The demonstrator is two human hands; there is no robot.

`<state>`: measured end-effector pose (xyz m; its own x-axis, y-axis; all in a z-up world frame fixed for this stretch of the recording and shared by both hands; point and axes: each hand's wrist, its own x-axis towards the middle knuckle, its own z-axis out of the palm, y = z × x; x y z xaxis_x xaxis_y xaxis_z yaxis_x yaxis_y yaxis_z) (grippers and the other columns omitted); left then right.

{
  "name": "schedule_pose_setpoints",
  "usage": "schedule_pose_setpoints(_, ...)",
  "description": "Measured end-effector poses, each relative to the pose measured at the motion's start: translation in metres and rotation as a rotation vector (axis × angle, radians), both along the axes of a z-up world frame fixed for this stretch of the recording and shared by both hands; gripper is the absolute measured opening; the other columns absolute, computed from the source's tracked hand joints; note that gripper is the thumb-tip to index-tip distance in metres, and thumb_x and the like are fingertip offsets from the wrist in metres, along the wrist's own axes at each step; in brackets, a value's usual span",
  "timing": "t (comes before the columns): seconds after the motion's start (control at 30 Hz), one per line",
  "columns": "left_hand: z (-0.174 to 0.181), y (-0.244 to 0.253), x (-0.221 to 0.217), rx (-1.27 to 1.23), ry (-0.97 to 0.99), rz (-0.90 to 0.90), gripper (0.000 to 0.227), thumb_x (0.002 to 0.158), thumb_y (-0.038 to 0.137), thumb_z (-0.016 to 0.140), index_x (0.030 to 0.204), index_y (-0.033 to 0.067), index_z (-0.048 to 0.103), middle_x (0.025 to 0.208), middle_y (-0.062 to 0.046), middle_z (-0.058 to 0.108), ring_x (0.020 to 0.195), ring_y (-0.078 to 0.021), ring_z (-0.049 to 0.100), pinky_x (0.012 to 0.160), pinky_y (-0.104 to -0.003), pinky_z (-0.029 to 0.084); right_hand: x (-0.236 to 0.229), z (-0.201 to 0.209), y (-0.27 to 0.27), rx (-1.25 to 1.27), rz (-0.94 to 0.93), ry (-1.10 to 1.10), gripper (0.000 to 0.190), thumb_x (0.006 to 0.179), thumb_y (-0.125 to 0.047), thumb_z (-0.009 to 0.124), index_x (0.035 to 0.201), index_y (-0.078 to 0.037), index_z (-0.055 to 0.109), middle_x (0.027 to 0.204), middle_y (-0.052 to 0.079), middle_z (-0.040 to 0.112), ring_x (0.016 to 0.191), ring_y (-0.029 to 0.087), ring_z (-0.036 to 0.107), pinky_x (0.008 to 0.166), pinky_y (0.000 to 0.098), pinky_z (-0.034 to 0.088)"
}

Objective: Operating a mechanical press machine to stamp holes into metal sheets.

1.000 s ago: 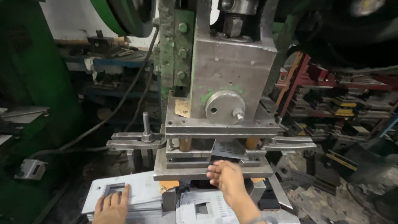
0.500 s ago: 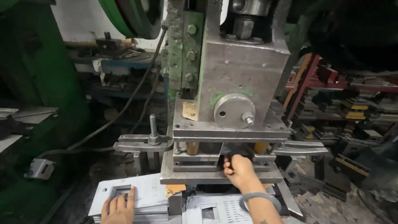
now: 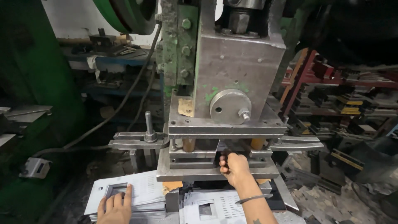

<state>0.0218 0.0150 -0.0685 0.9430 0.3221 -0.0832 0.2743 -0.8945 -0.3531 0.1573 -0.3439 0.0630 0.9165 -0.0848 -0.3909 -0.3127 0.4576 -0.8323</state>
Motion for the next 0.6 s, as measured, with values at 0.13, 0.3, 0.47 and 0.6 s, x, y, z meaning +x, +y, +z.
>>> schedule_pose_setpoints(0.13,-0.011,0.002,0.007,-0.052,0.0,0.02,0.064,0.102,0.023,0.044,0.16,0.0299,0.02,0.139,0.001,0.05,0.137,-0.0138,0.044,0.125,-0.05,0.016,0.003,-0.001,-0.003,-0.008,0.004,-0.014,0.017,0.093,0.002,0.04,0.093,0.004,0.056,0.078,0.012,0.057,0.056,0.016,0.047,0.042,0.0291,0.032)
schedule_pose_setpoints(0.3,-0.034,0.012,0.008,-0.005,-0.123,-0.037,0.058,0.101,0.023,0.043,0.157,0.0297,0.027,0.127,0.002,0.056,0.128,-0.0123,0.051,0.124,-0.051,0.021,0.003,0.0,0.001,-0.022,0.008,-0.006,0.017,0.093,0.003,0.039,0.093,0.003,0.056,0.078,0.011,0.059,0.056,0.016,0.048,0.042,0.0293,0.031)
schedule_pose_setpoints(0.47,-0.045,0.012,0.012,0.066,-0.185,-0.019,0.053,0.108,0.021,0.04,0.158,0.0329,0.029,0.123,0.003,0.059,0.129,-0.0132,0.054,0.129,-0.051,0.022,-0.004,0.007,0.003,-0.049,-0.014,-0.01,0.014,0.094,0.001,0.043,0.094,0.003,0.057,0.078,0.011,0.058,0.055,0.015,0.048,0.041,0.029,0.031)
schedule_pose_setpoints(0.6,-0.03,0.012,0.012,0.025,-0.107,-0.038,0.061,0.101,0.025,0.045,0.159,0.0305,0.023,0.129,-0.001,0.057,0.131,-0.0139,0.05,0.125,-0.053,0.018,-0.001,0.001,0.002,-0.05,-0.025,-0.03,0.017,0.09,0.007,0.038,0.094,0.005,0.054,0.078,0.013,0.059,0.055,0.016,0.048,0.041,0.0299,0.032)
